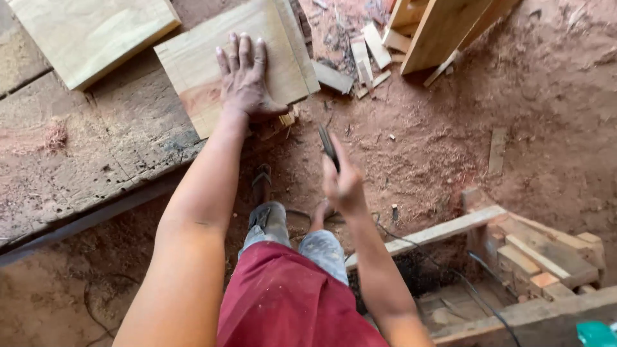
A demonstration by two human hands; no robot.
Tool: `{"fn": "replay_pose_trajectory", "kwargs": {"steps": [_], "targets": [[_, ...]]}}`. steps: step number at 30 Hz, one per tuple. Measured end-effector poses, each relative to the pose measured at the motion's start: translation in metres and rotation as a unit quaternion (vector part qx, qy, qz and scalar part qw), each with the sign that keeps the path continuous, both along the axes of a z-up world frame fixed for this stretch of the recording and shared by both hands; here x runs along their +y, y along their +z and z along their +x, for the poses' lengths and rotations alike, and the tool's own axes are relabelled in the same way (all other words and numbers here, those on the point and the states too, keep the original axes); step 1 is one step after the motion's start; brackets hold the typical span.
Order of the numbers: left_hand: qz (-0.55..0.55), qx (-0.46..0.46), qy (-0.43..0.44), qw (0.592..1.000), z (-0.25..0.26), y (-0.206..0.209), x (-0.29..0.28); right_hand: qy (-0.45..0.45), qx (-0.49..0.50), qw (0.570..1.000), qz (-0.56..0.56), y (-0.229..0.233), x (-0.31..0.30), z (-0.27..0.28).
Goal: The person uses a hand saw to cut a small wooden plank on a workbench, then uses a drawknife to shave and shape the plank's edge. The person briefly sharpens the drawknife on a grinding wheel before resuming shaping.
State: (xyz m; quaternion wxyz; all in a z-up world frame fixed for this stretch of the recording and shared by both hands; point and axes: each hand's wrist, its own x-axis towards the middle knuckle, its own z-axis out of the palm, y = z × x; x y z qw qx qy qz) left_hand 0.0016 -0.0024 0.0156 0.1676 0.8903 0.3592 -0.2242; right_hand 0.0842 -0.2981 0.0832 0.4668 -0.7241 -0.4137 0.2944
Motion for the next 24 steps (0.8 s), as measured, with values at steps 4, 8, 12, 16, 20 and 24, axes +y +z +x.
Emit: {"fn": "replay_pose_trajectory", "kwargs": {"steps": [4, 8, 12, 16, 20, 24], "targets": [[0.026, -0.029, -0.014, 0.999, -0.002, -0.012, -0.005, -0.046, -0.02, 0.994, -0.095, 0.002, -0.157, -0.036], [0.029, -0.007, -0.014, 0.999, 0.0, -0.015, -0.001, -0.051, -0.006, 0.993, -0.107, 0.004, -0.09, -0.018], [0.091, -0.18, -0.011, 0.979, -0.006, -0.005, -0.008, -0.062, -0.044, 0.997, -0.022, -0.026, 0.102, 0.023], [0.027, -0.06, 0.002, 0.998, 0.002, 0.007, -0.004, -0.043, -0.009, 0.999, -0.018, 0.009, 0.139, 0.042], [0.043, -0.129, -0.012, 0.991, -0.011, -0.025, -0.002, -0.009, 0.097, 0.992, -0.077, 0.035, 0.059, 0.009], [0.044, -0.08, -0.032, 0.995, -0.009, -0.039, 0.001, -0.067, -0.032, 0.994, -0.081, 0.019, -0.102, -0.034]]}}
